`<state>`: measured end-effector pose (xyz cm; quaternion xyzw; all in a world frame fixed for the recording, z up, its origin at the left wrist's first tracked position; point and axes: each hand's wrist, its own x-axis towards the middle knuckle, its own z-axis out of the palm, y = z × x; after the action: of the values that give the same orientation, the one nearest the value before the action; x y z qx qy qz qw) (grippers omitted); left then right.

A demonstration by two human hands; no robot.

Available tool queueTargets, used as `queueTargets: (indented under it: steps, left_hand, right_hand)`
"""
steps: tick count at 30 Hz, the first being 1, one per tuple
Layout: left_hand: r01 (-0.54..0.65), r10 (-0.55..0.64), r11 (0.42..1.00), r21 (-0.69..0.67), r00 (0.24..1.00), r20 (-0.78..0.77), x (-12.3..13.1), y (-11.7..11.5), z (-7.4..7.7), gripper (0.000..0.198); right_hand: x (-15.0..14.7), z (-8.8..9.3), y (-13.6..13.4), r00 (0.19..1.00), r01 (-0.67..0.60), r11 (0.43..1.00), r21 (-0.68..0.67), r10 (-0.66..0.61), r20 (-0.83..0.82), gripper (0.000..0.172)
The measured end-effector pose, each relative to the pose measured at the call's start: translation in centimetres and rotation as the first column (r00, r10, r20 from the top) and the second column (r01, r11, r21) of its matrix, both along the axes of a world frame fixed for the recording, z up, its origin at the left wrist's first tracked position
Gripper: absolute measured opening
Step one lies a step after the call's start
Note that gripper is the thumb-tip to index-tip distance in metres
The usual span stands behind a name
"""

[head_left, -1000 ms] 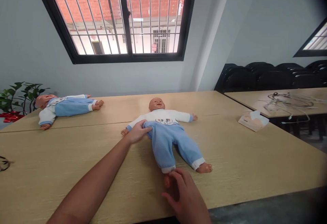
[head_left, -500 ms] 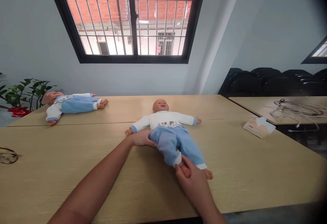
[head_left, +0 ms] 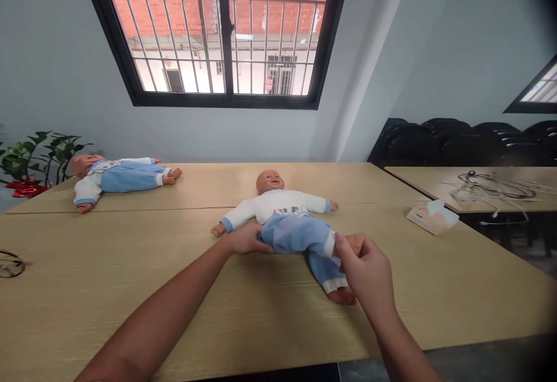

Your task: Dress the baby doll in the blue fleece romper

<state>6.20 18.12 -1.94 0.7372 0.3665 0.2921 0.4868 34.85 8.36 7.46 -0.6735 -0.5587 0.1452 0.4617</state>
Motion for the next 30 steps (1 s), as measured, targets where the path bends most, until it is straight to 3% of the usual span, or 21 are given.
queueTargets:
  steps: [3, 7, 11, 15, 18, 21, 26, 30]
  left_hand:
    - [-0.055, 0.054, 0.998, 0.013, 0.997, 0.046, 1.5, -1.3, -0.3, 0.053]
    - [-0.159, 0.155, 0.984, 0.083, 0.986, 0.054, 3.0, -2.2, -0.9, 0.049]
    - [-0.349, 0.372, 0.914, 0.205, 0.925, -0.081, 3.0, -1.3, -1.2, 0.031]
    - [-0.478, 0.506, 0.849, 0.226, 0.858, -0.087, 1.9, 0.7, -1.2, 0.025]
    - [-0.578, 0.607, 0.786, 0.218, 0.788, -0.099, 1.0, 2.2, -1.3, 0.024]
    - [-0.631, 0.655, 0.751, 0.195, 0.748, -0.103, 0.6, 3.0, -1.5, 0.021]
    - [-0.667, 0.677, 0.734, 0.128, 0.733, -0.064, 1.2, 2.6, -1.5, 0.019]
    - [-0.744, 0.743, 0.668, 0.024, 0.669, 0.03, 2.1, 0.4, -1.5, 0.053]
  right_hand:
    - [-0.6, 2.3, 1.4, 0.996, -0.025, 1.0, -0.007, 0.025, -0.088, 0.043]
    - [-1.1, 5.0, 3.3, 0.997, -0.074, 0.995, 0.072, 0.075, -0.014, 0.043]
    - [-1.4, 7.3, 3.7, 0.989, -0.09, 0.989, 0.115, 0.076, 0.127, 0.043]
    - [-0.8, 8.2, 1.7, 0.967, -0.1, 0.988, 0.115, 0.069, 0.244, 0.041]
    - [0.4, 7.0, -0.8, 0.961, -0.075, 0.991, 0.111, 0.042, 0.273, 0.042]
    - [1.1, 4.6, -3.6, 0.966, -0.05, 0.991, 0.125, 0.016, 0.259, 0.043]
    - [-0.9, -0.1, -7.6, 0.956, -0.07, 0.988, 0.138, 0.028, 0.291, 0.045]
    - [-4.0, -3.5, -9.4, 0.883, -0.209, 0.966, 0.151, 0.12, 0.453, 0.036]
